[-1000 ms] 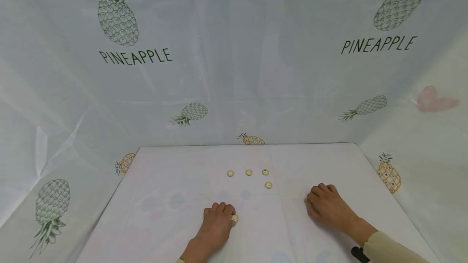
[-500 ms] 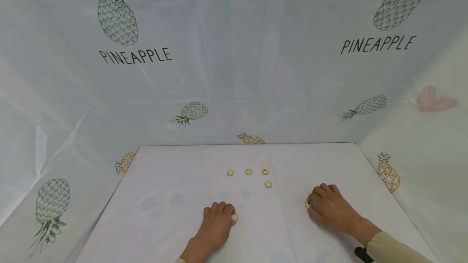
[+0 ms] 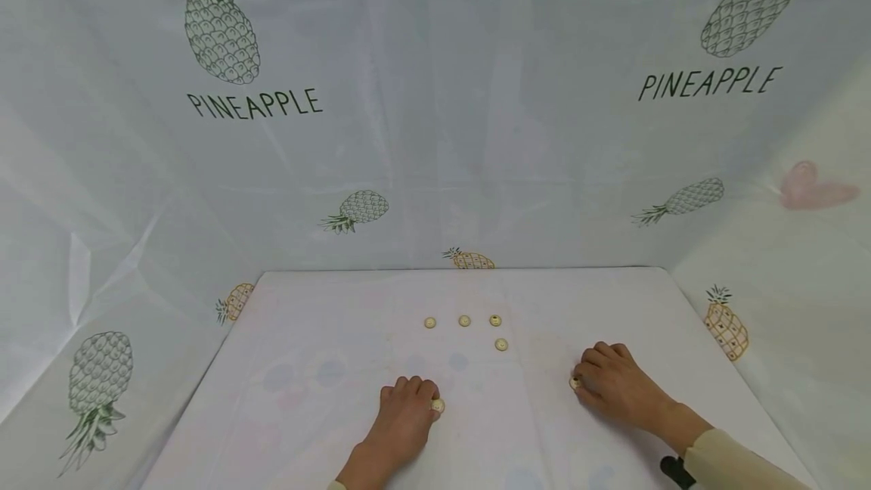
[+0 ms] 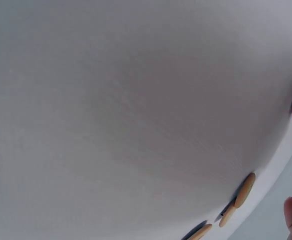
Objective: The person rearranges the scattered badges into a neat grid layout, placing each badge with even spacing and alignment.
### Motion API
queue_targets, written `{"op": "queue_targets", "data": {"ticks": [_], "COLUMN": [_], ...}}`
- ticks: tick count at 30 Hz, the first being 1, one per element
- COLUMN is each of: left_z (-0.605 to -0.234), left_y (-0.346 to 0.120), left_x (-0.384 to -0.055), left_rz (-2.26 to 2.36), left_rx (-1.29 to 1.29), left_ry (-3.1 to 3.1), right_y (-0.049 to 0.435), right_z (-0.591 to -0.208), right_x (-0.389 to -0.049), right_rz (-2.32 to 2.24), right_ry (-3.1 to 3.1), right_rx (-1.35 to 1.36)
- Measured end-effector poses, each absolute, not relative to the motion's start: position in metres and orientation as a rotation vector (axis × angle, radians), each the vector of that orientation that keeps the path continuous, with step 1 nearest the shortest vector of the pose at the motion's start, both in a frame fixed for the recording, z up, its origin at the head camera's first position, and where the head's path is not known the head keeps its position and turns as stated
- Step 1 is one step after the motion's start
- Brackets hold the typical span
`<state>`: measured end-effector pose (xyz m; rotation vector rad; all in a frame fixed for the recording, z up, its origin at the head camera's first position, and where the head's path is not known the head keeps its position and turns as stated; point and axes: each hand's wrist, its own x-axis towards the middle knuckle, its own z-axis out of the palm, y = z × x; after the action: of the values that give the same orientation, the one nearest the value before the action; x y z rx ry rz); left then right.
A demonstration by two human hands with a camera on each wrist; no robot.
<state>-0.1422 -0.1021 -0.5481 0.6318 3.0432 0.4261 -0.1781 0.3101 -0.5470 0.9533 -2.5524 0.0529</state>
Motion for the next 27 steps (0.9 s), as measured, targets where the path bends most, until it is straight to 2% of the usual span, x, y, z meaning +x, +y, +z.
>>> {"op": "queue_targets", "data": {"ticks": [15,27], "left_z": [-0.548,-0.548], "left_y": [-0.103,-0.104], "left_x": [-0.142,-0.141], "left_rz": [0.415,0.410], "left_rx": [0.650,0.647], "left_ry": [3.047,3.055], "right_y": [0.290,0.243], "right_z": [-0.540,-0.536], "right_x": [-0.199,-0.224], "right_rz": [-0.014,0.002], "right_ry": [-2.362,-2.396], "right_rx": [1.055,1.032]}}
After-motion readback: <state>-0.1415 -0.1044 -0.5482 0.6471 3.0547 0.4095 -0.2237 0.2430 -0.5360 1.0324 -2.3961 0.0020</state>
